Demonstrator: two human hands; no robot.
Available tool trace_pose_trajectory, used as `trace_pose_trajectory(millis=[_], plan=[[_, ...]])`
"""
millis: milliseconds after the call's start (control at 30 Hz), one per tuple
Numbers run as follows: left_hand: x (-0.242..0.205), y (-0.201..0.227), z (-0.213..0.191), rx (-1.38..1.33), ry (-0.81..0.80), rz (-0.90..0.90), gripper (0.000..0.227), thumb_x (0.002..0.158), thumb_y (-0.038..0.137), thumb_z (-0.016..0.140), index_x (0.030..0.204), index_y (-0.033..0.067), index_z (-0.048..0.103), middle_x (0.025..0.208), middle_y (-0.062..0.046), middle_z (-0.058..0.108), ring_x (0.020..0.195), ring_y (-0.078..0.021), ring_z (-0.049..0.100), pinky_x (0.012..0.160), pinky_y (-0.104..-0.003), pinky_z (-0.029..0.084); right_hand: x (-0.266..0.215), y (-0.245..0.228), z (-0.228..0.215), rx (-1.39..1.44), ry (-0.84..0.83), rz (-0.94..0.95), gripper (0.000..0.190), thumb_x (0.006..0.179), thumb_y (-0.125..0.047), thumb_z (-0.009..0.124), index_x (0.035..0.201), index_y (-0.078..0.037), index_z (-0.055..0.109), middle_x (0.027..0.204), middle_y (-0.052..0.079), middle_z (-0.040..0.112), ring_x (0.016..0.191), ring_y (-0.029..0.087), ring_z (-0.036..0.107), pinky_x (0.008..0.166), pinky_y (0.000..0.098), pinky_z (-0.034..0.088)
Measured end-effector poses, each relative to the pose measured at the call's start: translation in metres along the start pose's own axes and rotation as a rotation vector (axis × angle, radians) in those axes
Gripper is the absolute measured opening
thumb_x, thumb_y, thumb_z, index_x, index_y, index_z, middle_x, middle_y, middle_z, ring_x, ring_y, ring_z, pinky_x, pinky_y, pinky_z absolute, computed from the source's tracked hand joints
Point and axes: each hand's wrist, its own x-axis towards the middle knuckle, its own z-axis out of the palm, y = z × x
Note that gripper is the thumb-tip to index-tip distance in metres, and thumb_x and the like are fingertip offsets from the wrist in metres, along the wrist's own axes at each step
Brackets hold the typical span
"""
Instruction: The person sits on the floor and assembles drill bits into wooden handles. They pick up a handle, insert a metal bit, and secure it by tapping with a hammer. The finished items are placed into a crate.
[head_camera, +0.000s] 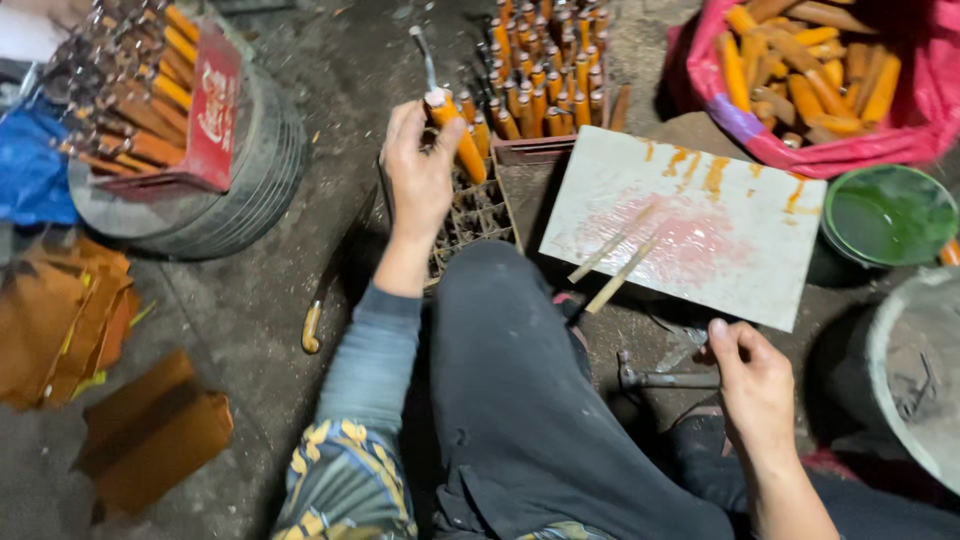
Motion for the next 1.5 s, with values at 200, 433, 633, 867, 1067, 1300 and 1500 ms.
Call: trace_pose_trajectory(millis=[200,433,633,867,1067,1300,1500], plan=[[-0.018,-0.163,0.023,0.063,0.017,-0.256,0.040,0.095,0.014,0.075,0.130,-0.0006,0.063,0.121,-0.014,0.068,0.099,-0.0234,0.070,0.086,-0.033,0.059,0.011,0.033,0.003,-0.184,-0.087,0.016,0.027,0.100,-0.027,0.066,0.103,-0.001,0.071,0.079,0.005,0.071,0.075,0.009,0.061,0.071,0.0258,0.049],[-0.024,-0.319,0.044,0.236,0.167,-0.426,0.042,0.093,0.014,0.076,0.131,-0.0005,0.065,0.116,-0.018,0.074,0.101,-0.0263,0.075,0.092,-0.034,0.057,0.033,0.109,0.005,-0.361,-0.078,0.094,0.031,0.096,-0.031,0.070,0.111,-0.004,0.073,0.077,0.007,0.073,0.073,0.011,0.063,0.071,0.0279,0.052],[-0.009,-0.396,0.079,0.270,0.157,-0.376,0.043,0.091,0.012,0.076,0.130,-0.0017,0.064,0.122,-0.020,0.071,0.104,-0.0295,0.073,0.093,-0.036,0.056,0.056,0.176,0.008,-0.416,-0.067,0.258,0.030,0.091,-0.026,0.076,0.112,-0.004,0.076,0.078,0.010,0.076,0.076,0.013,0.070,0.079,0.0278,0.054],[-0.034,-0.453,0.117,0.408,-0.017,-0.440,0.041,0.089,0.017,0.078,0.125,0.0009,0.069,0.110,-0.021,0.071,0.101,-0.0385,0.068,0.088,-0.044,0.053,0.082,0.219,0.025,-0.054,-0.216,0.044,0.029,0.081,-0.021,0.078,0.098,-0.004,0.063,0.076,0.003,0.069,0.076,0.009,0.066,0.073,0.0244,0.051],[-0.043,-0.480,0.126,0.436,-0.022,-0.406,0.044,0.095,0.020,0.078,0.132,-0.0012,0.064,0.115,-0.024,0.069,0.103,-0.0405,0.066,0.090,-0.045,0.052,0.074,0.225,0.035,-0.490,-0.054,0.190,0.026,0.080,-0.023,0.085,0.089,-0.004,0.069,0.060,0.008,0.066,0.059,0.014,0.059,0.062,0.0277,0.050],[-0.037,-0.472,0.133,0.244,-0.043,-0.517,0.042,0.093,0.008,0.074,0.133,0.0013,0.064,0.127,-0.019,0.068,0.109,-0.0279,0.070,0.095,-0.036,0.054,0.078,0.226,0.040,-0.437,0.005,0.201,0.026,0.078,-0.022,0.084,0.088,-0.005,0.068,0.061,0.005,0.067,0.060,0.012,0.063,0.066,0.0284,0.052],[-0.029,-0.465,0.138,0.213,-0.015,-0.530,0.041,0.093,0.006,0.074,0.133,0.0024,0.063,0.126,-0.015,0.070,0.109,-0.0241,0.071,0.097,-0.034,0.054,0.073,0.233,0.043,-0.468,0.043,0.230,0.026,0.078,-0.023,0.086,0.088,-0.007,0.068,0.060,0.006,0.068,0.059,0.013,0.063,0.069,0.0294,0.049]])
